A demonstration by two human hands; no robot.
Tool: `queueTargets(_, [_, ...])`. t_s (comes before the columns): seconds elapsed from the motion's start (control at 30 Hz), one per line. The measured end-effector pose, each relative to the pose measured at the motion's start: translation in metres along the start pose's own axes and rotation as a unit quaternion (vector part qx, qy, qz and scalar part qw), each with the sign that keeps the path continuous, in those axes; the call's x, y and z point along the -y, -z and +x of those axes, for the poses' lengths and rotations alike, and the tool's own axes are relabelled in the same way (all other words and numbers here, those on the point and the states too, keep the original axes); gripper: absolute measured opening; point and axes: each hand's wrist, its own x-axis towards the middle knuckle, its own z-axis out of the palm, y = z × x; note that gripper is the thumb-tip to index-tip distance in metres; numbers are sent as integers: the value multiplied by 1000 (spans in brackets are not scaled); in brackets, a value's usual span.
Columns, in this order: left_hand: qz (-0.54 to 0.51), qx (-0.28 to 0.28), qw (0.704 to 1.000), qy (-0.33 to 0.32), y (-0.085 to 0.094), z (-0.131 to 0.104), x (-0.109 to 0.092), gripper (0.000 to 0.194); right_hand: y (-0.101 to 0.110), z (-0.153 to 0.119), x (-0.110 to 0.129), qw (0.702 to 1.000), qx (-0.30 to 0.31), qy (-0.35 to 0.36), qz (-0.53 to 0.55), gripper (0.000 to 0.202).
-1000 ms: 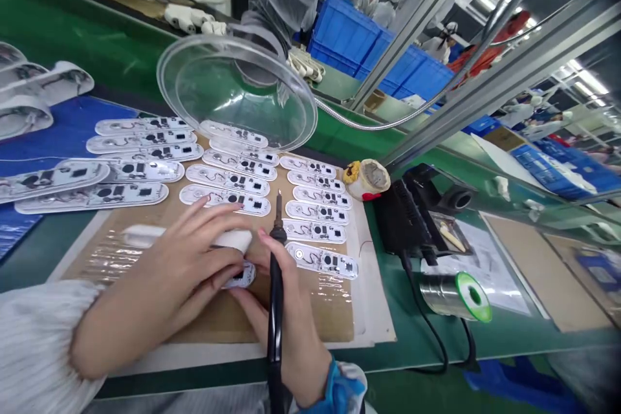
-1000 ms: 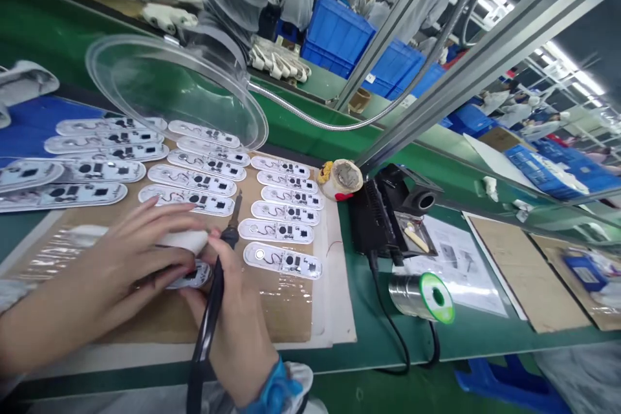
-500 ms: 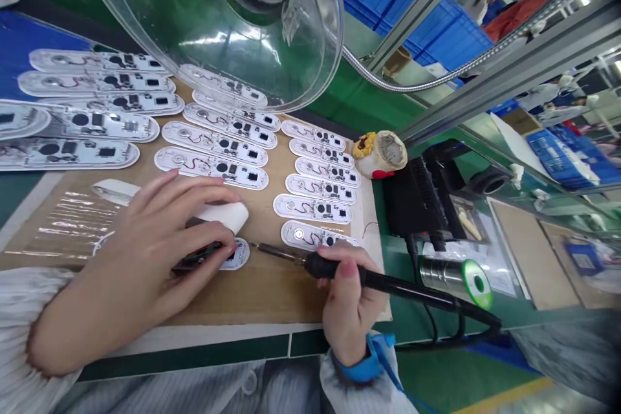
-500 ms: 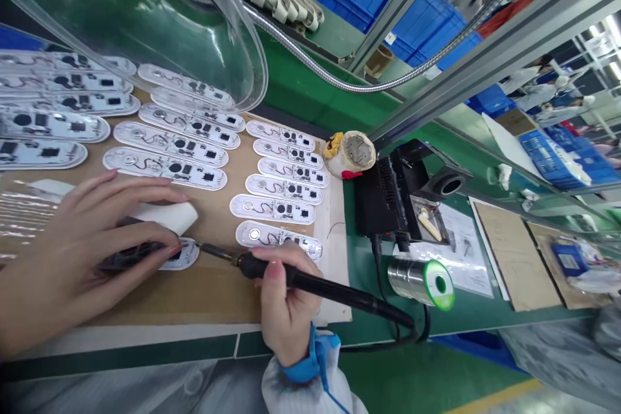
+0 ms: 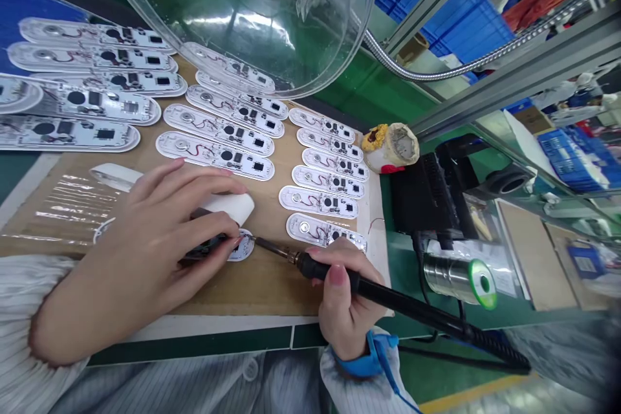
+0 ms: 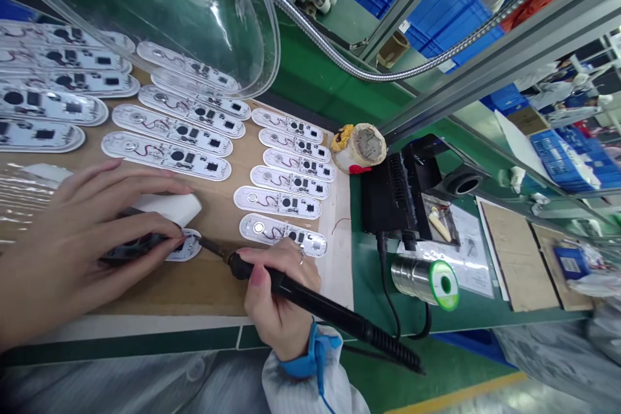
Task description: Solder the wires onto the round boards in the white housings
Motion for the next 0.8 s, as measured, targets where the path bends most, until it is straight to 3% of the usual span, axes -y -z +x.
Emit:
queueTargets(0.17, [6,4,1000,-10,1,1,-1,15,-1,1,0,998,-36,49,-4,19])
queueTargets(0.3, [-13,30,999,16,4,2,-4,17,-3,1,1,999,-33,32,-5,17])
queueTargets(0.8, [-38,31,998,32,4,0,-1,23,-2,1,3,1000,-18,3,-11,14])
